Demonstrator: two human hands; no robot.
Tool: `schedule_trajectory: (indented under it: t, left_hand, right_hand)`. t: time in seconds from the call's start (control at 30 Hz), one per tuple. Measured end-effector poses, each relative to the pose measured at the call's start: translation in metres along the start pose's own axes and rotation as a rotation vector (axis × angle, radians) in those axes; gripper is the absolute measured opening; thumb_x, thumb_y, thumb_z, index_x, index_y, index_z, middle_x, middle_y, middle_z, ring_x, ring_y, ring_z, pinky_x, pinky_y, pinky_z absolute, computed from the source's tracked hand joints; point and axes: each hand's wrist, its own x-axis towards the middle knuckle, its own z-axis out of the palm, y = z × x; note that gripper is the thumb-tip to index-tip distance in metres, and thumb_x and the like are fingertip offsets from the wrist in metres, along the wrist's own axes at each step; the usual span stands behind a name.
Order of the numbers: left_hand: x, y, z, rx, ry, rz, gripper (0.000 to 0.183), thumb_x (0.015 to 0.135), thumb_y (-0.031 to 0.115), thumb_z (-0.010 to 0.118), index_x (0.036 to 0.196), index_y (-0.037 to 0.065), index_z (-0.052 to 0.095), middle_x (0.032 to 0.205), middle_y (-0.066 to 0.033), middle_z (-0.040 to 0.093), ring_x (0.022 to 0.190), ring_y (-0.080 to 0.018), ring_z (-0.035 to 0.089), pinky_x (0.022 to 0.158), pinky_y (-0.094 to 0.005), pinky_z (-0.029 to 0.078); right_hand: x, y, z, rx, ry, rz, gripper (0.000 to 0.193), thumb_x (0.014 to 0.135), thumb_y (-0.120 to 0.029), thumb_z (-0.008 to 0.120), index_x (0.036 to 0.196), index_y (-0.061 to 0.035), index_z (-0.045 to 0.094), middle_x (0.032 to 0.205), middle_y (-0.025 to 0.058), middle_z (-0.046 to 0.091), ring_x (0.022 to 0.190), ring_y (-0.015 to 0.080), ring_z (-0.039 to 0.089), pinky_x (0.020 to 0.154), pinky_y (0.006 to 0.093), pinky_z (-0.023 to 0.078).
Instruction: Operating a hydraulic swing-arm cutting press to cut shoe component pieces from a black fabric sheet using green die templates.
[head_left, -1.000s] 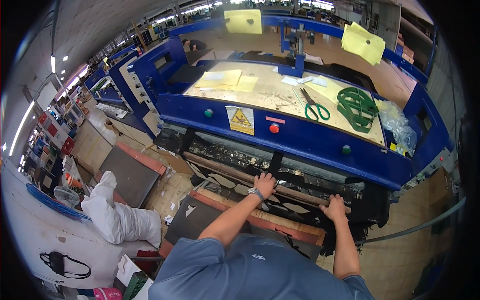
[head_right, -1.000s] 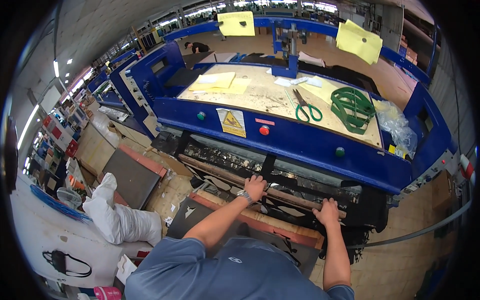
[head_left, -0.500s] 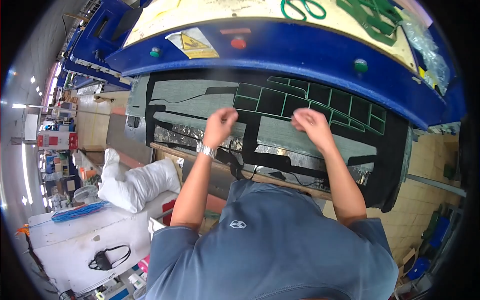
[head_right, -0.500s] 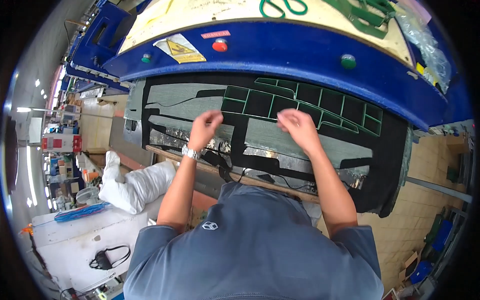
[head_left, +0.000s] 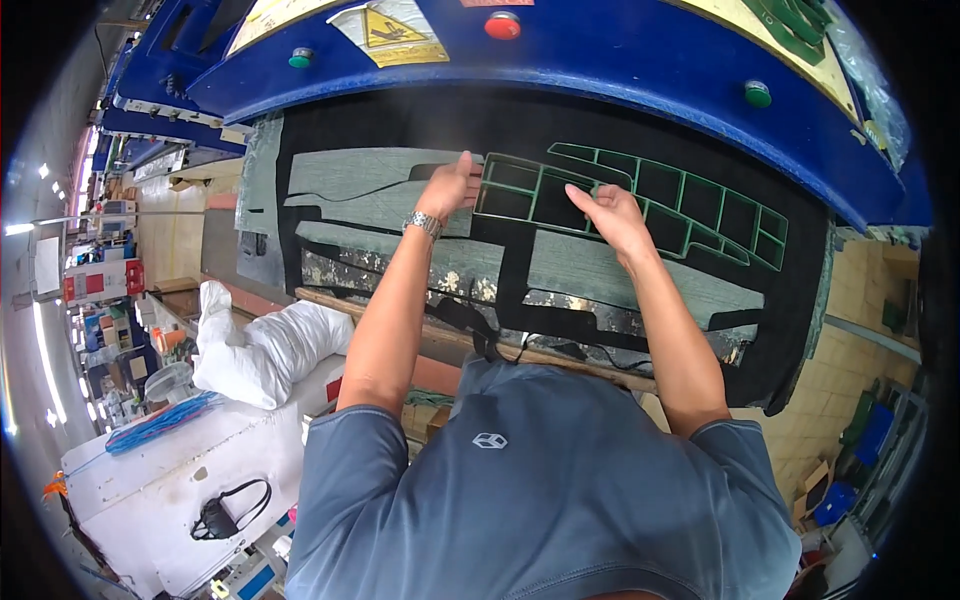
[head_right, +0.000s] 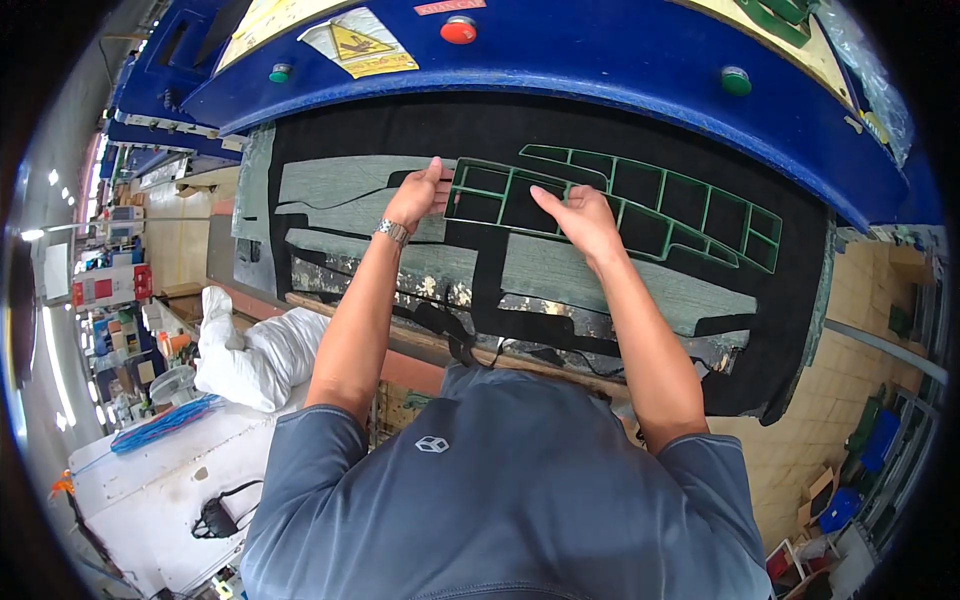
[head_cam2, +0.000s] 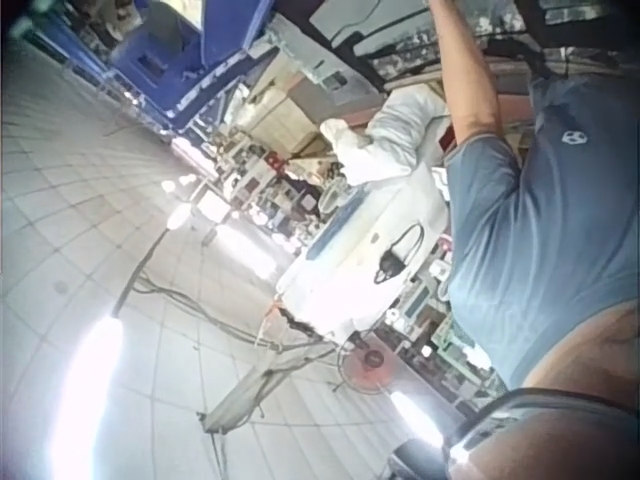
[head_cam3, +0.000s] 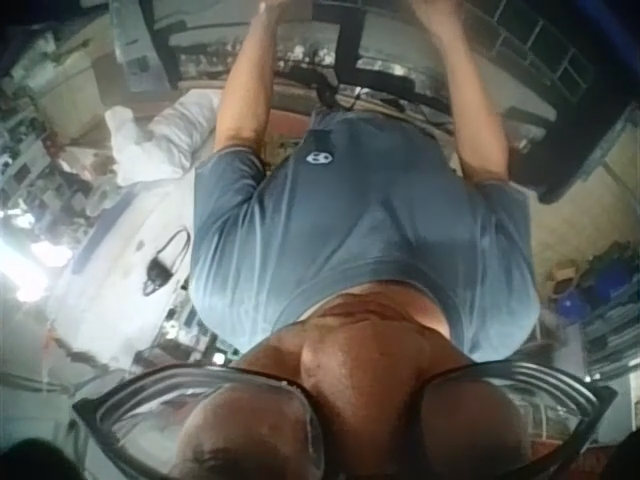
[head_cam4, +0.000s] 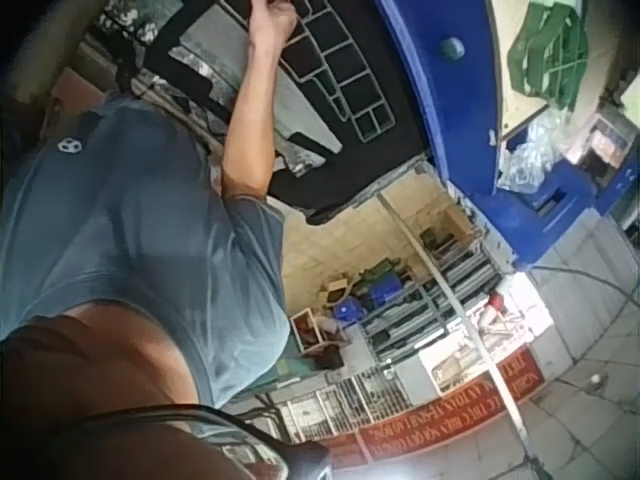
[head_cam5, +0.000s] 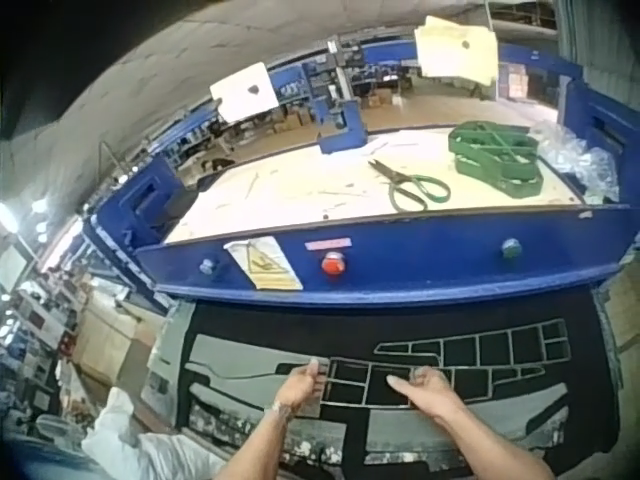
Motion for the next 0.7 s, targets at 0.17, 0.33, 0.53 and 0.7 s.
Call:
schedule_trajectory:
  t: [0.17, 0.33, 0.53, 0.7]
  left_hand:
    - [0.018, -0.016, -0.016, 0.410, -0.013, 0.146, 0.045, 0.108, 0.044, 0.065, 0.116, 0.000, 0.073, 0.105, -0.0114, 0.079, 0.092, -0.0198, 0.076, 0.083, -0.0379, 0.060]
    - [-0.005, -0.016, 0.033, 0.851, 0.248, 0.544, 0.058, 0.075, 0.048, 0.094, 0.079, -0.002, 0.067, 0.088, -0.0281, 0.073, 0.093, -0.0478, 0.072, 0.077, -0.0562, 0.055]
    - [-0.003, -0.023, 0.025, 0.775, 0.147, 0.523, 0.035, 0.081, 0.029, 0.092, 0.089, 0.002, 0.070, 0.097, -0.0226, 0.074, 0.096, -0.0429, 0.072, 0.084, -0.0522, 0.056]
    - [0.013, -0.046, -0.005, 0.323, -0.061, 0.544, 0.026, 0.087, 0.006, 0.085, 0.094, 0.003, 0.060, 0.089, -0.0103, 0.073, 0.081, -0.0215, 0.071, 0.069, -0.0373, 0.053]
  right_hand:
    - [-0.060, -0.065, 0.013, -0.258, 0.163, -0.081, 0.109, 0.069, -0.071, 0.093, 0.125, 0.0143, 0.053, 0.100, 0.0187, 0.067, 0.093, 0.0252, 0.069, 0.083, 0.0362, 0.058]
    - [-0.132, -0.061, -0.003, -0.288, 0.296, -0.207, 0.107, 0.067, -0.055, 0.100, 0.133, 0.0124, 0.048, 0.115, 0.0225, 0.064, 0.103, 0.0280, 0.066, 0.090, 0.0388, 0.057]
    - [-0.203, -0.055, -0.004, -0.523, 0.310, 0.004, 0.101, 0.064, -0.048, 0.104, 0.129, 0.0054, 0.047, 0.107, 0.0163, 0.061, 0.099, 0.0269, 0.063, 0.090, 0.0406, 0.054]
    - [-0.184, 0.016, -0.024, -0.612, 0.365, 0.012, 0.104, 0.062, -0.049, 0.104, 0.127, 0.0085, 0.047, 0.113, 0.0271, 0.065, 0.107, 0.0376, 0.067, 0.093, 0.0472, 0.055]
